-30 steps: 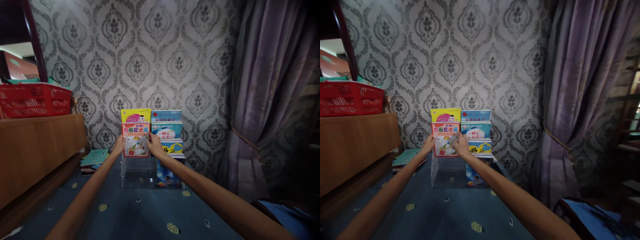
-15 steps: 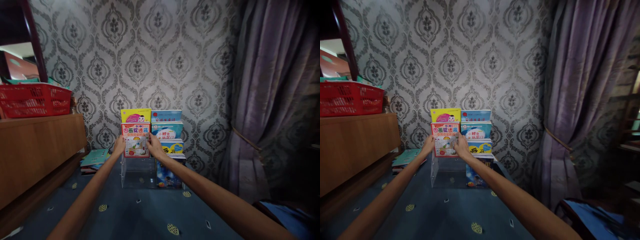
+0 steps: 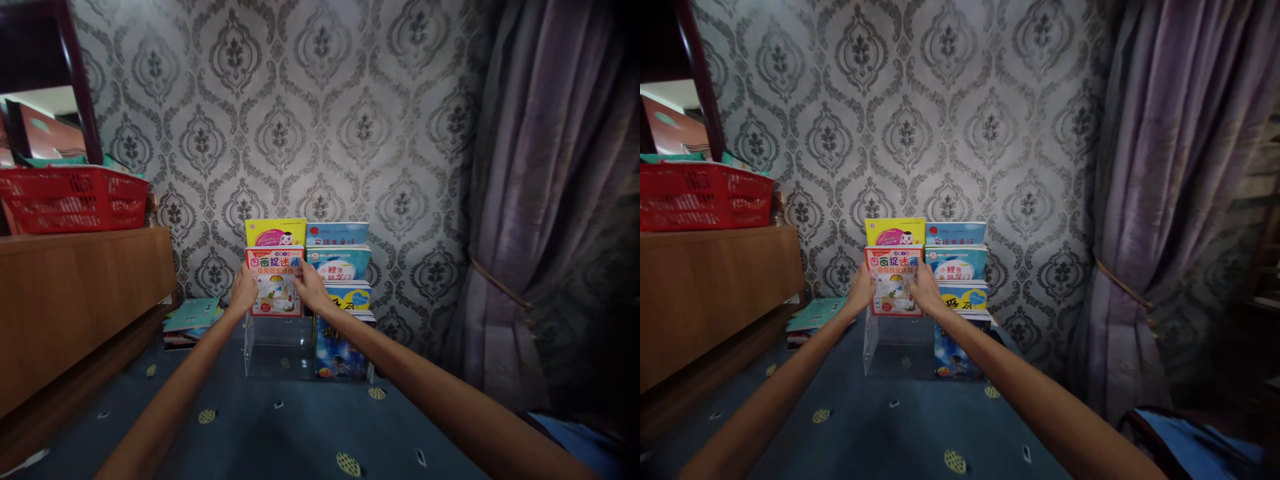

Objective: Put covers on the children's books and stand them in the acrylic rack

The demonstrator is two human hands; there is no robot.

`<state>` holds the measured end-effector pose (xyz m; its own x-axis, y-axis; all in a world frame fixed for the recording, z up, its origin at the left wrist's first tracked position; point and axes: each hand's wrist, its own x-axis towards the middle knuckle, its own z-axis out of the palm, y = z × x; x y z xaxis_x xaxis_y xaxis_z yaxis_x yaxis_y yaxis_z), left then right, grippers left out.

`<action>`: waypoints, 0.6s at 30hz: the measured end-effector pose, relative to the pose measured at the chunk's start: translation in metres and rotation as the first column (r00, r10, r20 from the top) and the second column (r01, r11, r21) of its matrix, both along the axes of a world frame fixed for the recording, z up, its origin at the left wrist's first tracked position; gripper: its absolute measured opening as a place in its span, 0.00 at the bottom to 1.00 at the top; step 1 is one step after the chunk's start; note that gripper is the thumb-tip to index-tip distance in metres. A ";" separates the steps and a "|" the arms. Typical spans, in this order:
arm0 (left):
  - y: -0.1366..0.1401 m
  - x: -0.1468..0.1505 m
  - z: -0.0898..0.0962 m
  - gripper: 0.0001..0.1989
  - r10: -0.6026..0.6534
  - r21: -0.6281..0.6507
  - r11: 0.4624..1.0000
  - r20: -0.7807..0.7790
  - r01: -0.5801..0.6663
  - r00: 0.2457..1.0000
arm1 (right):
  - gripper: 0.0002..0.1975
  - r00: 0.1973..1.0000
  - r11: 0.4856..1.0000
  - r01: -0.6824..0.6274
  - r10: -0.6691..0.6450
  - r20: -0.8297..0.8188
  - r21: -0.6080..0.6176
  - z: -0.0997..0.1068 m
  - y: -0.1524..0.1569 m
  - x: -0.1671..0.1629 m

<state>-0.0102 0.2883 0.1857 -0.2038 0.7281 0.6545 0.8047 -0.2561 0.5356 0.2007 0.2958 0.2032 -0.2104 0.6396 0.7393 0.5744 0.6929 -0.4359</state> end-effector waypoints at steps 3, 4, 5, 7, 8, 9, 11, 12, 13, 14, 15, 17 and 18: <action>0.000 0.004 0.003 0.19 0.098 -0.051 0.993 -0.079 -0.102 0.992 | 0.31 1.000 1.000 0.000 0.000 0.006 -0.007 0.000 0.002 -0.001; 0.001 0.005 0.004 0.18 0.127 -0.068 0.989 -0.103 -0.134 0.987 | 0.31 1.000 1.000 0.001 0.000 0.009 -0.009 0.000 0.003 -0.001; 0.002 0.006 0.006 0.17 0.153 -0.084 0.983 -0.126 -0.164 0.980 | 0.31 1.000 1.000 0.001 -0.001 0.013 -0.010 0.000 0.004 -0.001; 0.005 0.006 0.009 0.16 0.195 -0.110 0.970 -0.167 -0.215 0.966 | 0.31 1.000 1.000 0.001 -0.001 0.017 -0.009 0.000 0.006 -0.001; 0.005 0.006 0.011 0.15 0.211 -0.120 0.965 -0.186 -0.235 0.960 | 0.31 1.000 1.000 0.001 -0.001 0.018 -0.007 0.000 0.007 0.000; 0.005 0.006 0.014 0.15 0.223 -0.129 0.959 -0.204 -0.251 0.953 | 0.31 1.000 1.000 0.001 -0.001 0.018 -0.004 -0.001 0.008 0.000; 0.003 0.006 0.018 0.15 0.235 -0.145 0.951 -0.236 -0.273 0.943 | 0.31 1.000 1.000 -0.001 0.001 0.017 0.002 -0.002 0.010 0.000; 0.001 0.006 0.021 0.16 0.238 -0.152 0.948 -0.249 -0.280 0.939 | 0.31 1.000 1.000 -0.004 0.004 0.016 0.004 -0.002 0.011 0.000; -0.002 0.007 0.023 0.16 0.240 -0.157 0.945 -0.259 -0.286 0.936 | 0.31 1.000 1.000 -0.007 0.007 0.016 0.005 -0.003 0.011 0.000; -0.005 0.007 0.025 0.17 0.242 -0.160 0.944 -0.266 -0.290 0.933 | 0.31 1.000 1.000 -0.010 0.010 0.016 0.005 -0.003 0.011 0.000; -0.008 0.008 0.027 0.18 0.244 -0.158 0.943 -0.272 -0.294 0.931 | 0.31 1.000 1.000 -0.014 0.014 0.017 0.004 -0.004 0.012 0.000; -0.013 0.010 0.031 0.19 0.248 -0.149 0.943 -0.280 -0.297 0.928 | 0.32 1.000 1.000 -0.019 0.019 0.017 0.003 -0.004 0.012 0.000; -0.015 0.012 0.033 0.19 0.248 -0.146 0.944 -0.282 -0.297 0.927 | 0.32 1.000 1.000 -0.021 0.021 0.017 0.003 -0.004 0.013 0.000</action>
<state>0.0016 0.2735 0.2189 -0.2544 0.7797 0.5721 0.9450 0.0748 0.3184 0.2010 0.3085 0.1991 -0.2358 0.6325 0.7378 0.5670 0.7061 -0.4242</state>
